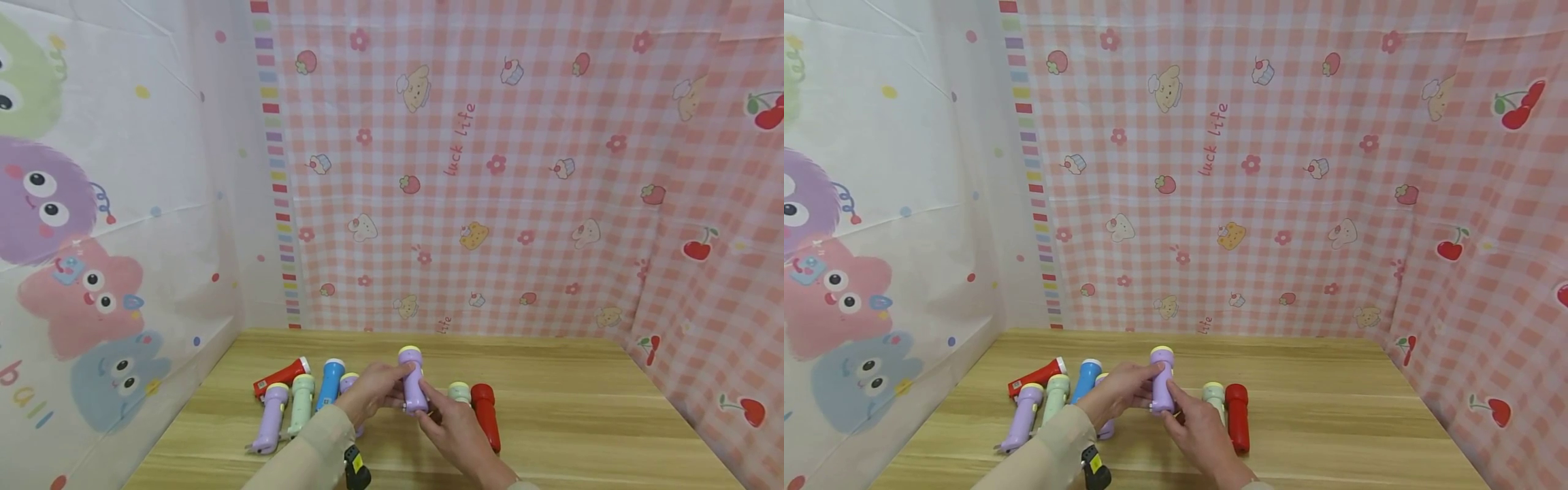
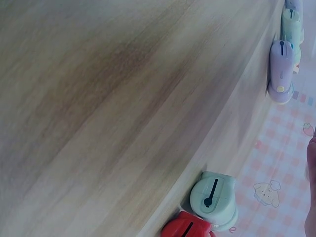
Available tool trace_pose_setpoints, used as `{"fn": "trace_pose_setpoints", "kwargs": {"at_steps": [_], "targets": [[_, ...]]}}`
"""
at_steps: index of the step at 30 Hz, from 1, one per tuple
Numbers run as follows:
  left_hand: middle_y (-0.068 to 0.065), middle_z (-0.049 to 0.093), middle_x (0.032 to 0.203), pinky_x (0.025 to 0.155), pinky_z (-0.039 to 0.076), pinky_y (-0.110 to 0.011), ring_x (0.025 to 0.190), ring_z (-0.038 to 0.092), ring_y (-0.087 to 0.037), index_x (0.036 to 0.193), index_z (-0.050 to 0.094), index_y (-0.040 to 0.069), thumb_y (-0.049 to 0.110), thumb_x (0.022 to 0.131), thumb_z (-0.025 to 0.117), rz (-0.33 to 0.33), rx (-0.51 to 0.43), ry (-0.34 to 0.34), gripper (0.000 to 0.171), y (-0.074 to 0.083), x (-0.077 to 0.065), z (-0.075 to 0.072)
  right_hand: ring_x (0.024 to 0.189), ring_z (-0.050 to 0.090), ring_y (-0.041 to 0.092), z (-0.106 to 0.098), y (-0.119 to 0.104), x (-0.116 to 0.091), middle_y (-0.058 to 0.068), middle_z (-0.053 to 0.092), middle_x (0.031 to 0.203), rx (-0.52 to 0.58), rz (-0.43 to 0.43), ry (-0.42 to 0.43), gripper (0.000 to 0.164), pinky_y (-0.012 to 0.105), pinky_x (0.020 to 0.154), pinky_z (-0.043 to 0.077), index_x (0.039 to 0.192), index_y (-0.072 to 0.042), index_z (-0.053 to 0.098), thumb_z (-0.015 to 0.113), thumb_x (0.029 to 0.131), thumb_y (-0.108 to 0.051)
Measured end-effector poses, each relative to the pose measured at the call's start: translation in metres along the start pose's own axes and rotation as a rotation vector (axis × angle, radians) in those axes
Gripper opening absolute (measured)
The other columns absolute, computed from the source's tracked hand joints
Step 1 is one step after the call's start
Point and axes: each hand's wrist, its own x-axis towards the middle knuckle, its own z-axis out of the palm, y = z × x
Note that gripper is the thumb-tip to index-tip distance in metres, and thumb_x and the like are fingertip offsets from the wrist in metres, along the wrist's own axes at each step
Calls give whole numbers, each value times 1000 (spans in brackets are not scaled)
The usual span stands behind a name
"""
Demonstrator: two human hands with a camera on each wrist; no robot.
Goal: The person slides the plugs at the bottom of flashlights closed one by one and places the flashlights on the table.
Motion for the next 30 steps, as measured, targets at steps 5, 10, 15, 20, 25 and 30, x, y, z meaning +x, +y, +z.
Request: {"fn": "trace_pose_setpoints", "kwargs": {"at_steps": [5, 10, 15, 20, 25, 30], "targets": [[-13, 68, 86, 68, 59, -32, 73, 66, -17, 111, 62, -13, 30, 99, 59, -9, 7, 0, 45, 1, -1, 0, 66, 58, 0, 0, 0, 0, -1, 70, 83, 2, -14, -3, 48, 20, 58, 52, 136, 4, 56, 68, 90, -5], [-13, 69, 88, 70, 59, -34, 75, 67, -18, 112, 62, -13, 31, 99, 59, -12, 12, 6, 46, 2, -1, 0, 67, 58, 1, -1, 1, -1, 1, 71, 86, 5, -17, -14, 48, 21, 59, 53, 136, 4, 55, 67, 90, -3], [-14, 70, 91, 75, 59, -37, 82, 69, -21, 112, 62, -13, 32, 97, 63, 1, 23, -16, 48, 3, -2, 0, 68, 60, 1, -2, 2, -1, 2, 72, 87, 11, -25, -14, 48, 21, 60, 54, 136, 4, 55, 68, 90, -3], [-14, 70, 95, 78, 58, -39, 87, 69, -23, 113, 64, -11, 33, 97, 64, 13, 54, -32, 47, 6, -3, -1, 68, 61, 1, -2, 2, -1, 0, 71, 85, 1, -30, -4, 49, 21, 60, 53, 136, 3, 55, 68, 90, -4], [-14, 70, 97, 78, 58, -39, 87, 69, -23, 114, 64, -11, 33, 97, 64, 33, 59, -45, 47, 8, -4, 1, 70, 62, 1, -4, 2, -2, 0, 71, 87, -3, -23, -3, 51, 21, 61, 54, 139, 1, 54, 69, 91, -5], [-15, 69, 99, 78, 58, -39, 88, 69, -24, 115, 63, -12, 33, 97, 64, 47, 61, -39, 48, 9, -5, 3, 72, 63, 3, -5, 2, -3, 1, 71, 90, -10, -28, 12, 52, 22, 64, 55, 140, -1, 53, 69, 91, -5]]}}
